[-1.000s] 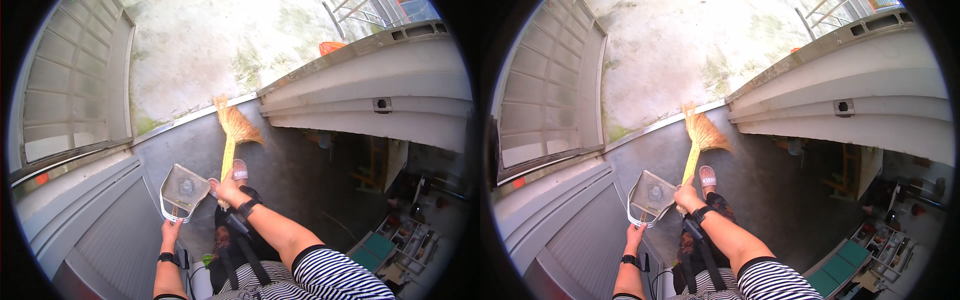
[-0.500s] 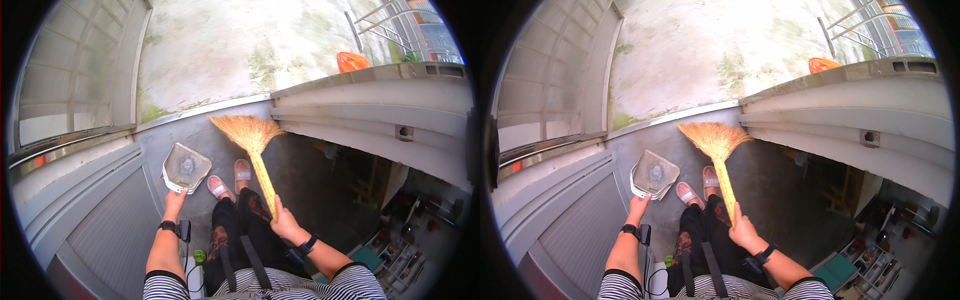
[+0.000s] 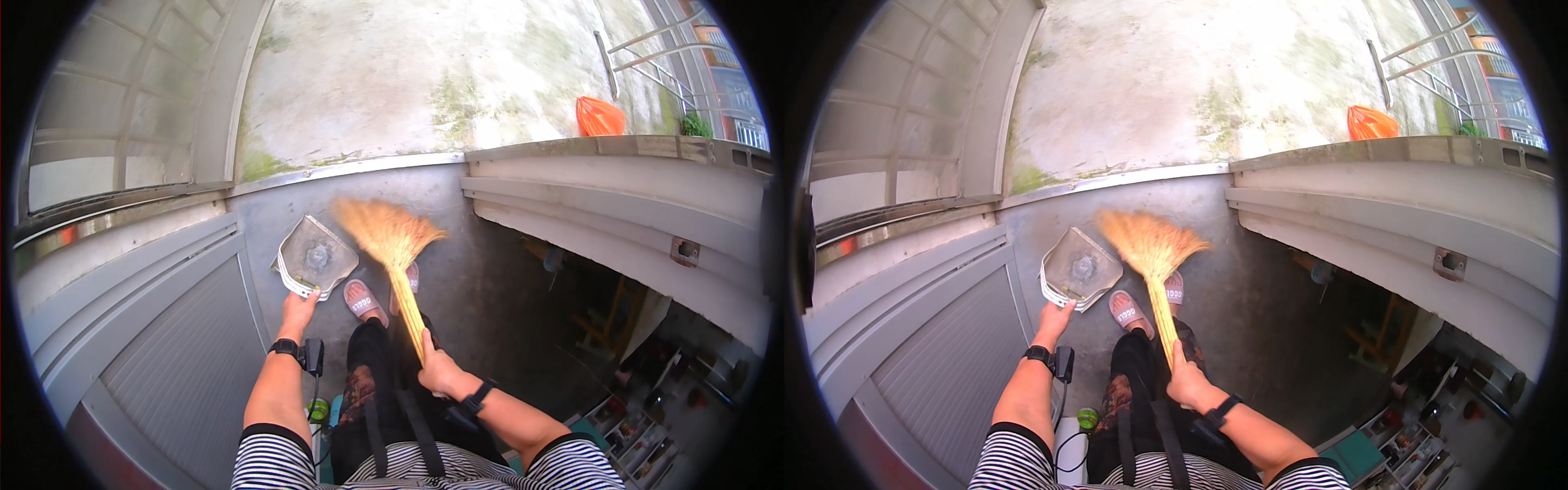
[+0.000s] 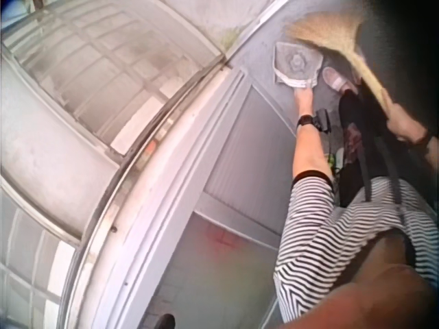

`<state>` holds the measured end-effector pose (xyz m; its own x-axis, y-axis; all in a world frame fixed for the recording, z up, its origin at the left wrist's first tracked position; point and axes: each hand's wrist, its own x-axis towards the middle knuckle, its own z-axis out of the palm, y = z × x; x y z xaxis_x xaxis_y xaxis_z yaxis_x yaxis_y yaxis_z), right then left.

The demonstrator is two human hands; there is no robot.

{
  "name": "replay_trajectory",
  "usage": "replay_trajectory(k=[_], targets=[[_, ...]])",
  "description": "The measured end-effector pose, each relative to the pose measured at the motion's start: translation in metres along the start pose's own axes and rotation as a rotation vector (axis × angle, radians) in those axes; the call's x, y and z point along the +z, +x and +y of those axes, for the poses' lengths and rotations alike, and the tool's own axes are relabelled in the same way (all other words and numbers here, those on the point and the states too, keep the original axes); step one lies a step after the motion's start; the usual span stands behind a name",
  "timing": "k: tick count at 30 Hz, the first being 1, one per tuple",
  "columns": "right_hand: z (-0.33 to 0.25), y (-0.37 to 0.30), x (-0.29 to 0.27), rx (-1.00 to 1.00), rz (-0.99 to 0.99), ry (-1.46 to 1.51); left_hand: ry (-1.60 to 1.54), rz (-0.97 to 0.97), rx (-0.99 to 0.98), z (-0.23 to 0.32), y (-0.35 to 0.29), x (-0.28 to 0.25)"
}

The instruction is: The person sweeps debris from an indoor floor into a dustpan by hand and then carries both tools outside to sweep an outdoor patio area.

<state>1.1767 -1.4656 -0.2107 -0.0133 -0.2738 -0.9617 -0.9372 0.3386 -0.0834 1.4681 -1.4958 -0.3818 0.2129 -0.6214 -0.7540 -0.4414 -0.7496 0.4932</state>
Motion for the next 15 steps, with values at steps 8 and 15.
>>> replay_trajectory(k=[8, 15], targets=[[0.018, -0.08, -0.072, -0.024, -0.182, 0.498, -0.019, -0.001, 0.012, -0.003, -0.019, -0.016], [-0.033, -0.013, -0.09, -0.025, -0.083, 0.66, -0.055, 0.005, -0.048, -0.031, -0.033, -0.026]])
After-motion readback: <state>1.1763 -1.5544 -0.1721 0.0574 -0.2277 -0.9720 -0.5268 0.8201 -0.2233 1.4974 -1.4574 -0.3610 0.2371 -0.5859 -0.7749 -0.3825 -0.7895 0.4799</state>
